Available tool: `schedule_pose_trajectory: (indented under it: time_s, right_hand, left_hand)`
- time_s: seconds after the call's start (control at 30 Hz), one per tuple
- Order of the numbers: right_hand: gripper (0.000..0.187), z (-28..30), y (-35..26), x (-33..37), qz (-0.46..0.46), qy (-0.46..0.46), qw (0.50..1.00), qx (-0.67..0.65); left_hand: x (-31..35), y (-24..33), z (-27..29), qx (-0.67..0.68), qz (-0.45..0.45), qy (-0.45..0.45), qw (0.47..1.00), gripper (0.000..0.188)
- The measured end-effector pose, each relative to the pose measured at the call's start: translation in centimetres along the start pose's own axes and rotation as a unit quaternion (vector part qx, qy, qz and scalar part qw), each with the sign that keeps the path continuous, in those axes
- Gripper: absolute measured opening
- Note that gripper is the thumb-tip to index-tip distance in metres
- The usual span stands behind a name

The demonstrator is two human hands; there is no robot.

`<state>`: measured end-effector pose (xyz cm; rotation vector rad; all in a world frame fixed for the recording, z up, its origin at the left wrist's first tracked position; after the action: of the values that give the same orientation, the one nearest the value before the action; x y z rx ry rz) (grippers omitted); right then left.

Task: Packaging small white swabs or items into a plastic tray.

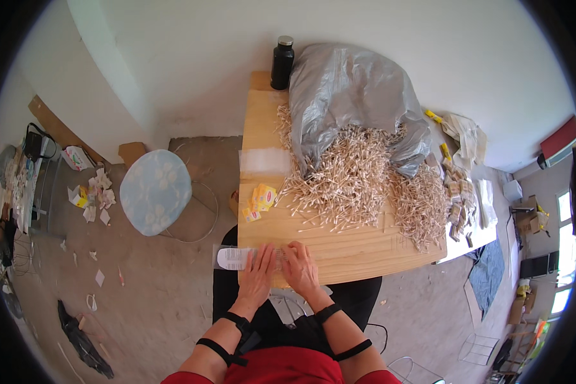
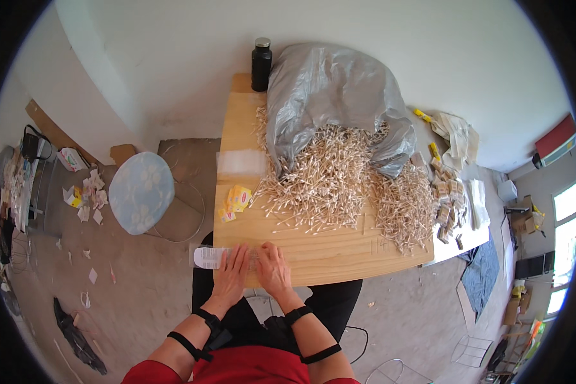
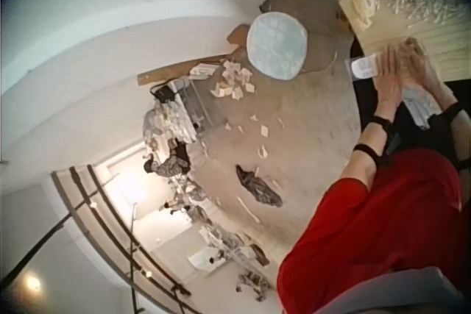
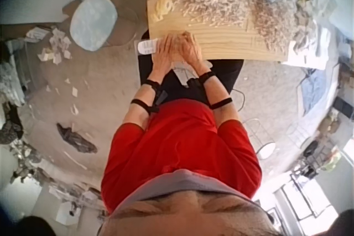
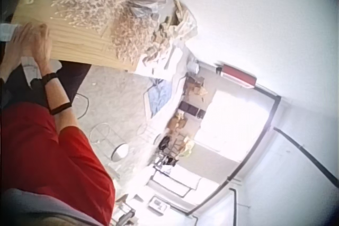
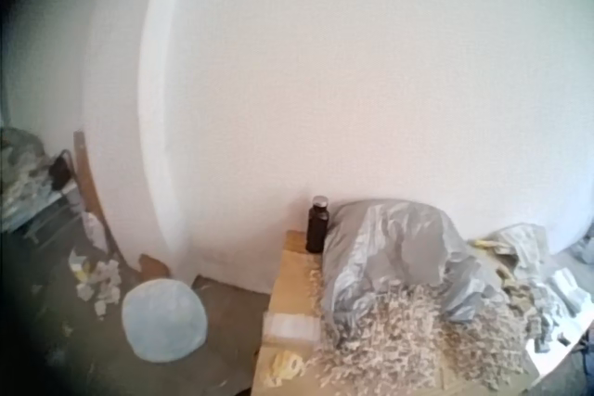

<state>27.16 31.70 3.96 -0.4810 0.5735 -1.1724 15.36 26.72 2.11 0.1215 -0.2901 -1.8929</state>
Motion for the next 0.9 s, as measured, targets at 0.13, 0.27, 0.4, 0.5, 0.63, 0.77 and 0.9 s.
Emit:
schedule_pose_trajectory:
  time_s: [0.13,0.27,0.4,0.5,0.63,0.77,0.9]
  right_hand:
    - [0.045,0.1,0.7,0.9,-0.003,-0.004,1.0,-0.026]
    - [0.063,0.1,-0.7,2.8,0.013,-0.005,1.0,0.0]
    - [0.076,-1.7,-0.2,3.6,0.045,-0.079,0.992,0.084]
    - [0.072,-2.4,-0.2,3.2,0.043,-0.085,0.988,0.12]
    - [0.057,-2.6,0.8,3.4,0.015,-0.044,0.999,0.005]
    - [0.05,-0.3,0.6,3.5,-0.155,0.143,0.939,-0.27]
    - [0.048,-2.3,-0.4,2.8,-0.171,0.19,0.908,-0.332]
  left_hand:
    - [0.0,0.1,-0.4,0.006,0.003,0.004,1.0,0.061]
    - [0.1,-0.2,-0.7,0.003,0.015,-0.014,1.0,0.064]
    - [-0.2,0.2,-0.4,0.003,0.001,-0.003,1.0,0.068]
    - [-0.1,0.0,-0.5,0.02,0.002,0.012,1.0,0.069]
    - [0.1,-0.2,-0.8,0.031,0.008,0.006,0.999,0.068]
    - [0.0,-0.2,-1.1,0.007,-0.011,0.014,1.0,0.08]
    - [0.0,-0.1,-1.4,-0.009,-0.012,0.012,1.0,0.081]
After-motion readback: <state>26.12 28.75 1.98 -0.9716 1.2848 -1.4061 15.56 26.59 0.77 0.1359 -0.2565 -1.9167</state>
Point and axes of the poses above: each hand's wrist, its own x-axis away from the middle knuckle, its own z-axis out of the back of the hand, y = z × x, the point moved 7 cm from there along -x, towards the middle knuckle, and after that the axes turned 4 degrees about -z, right-handed, at the moved point
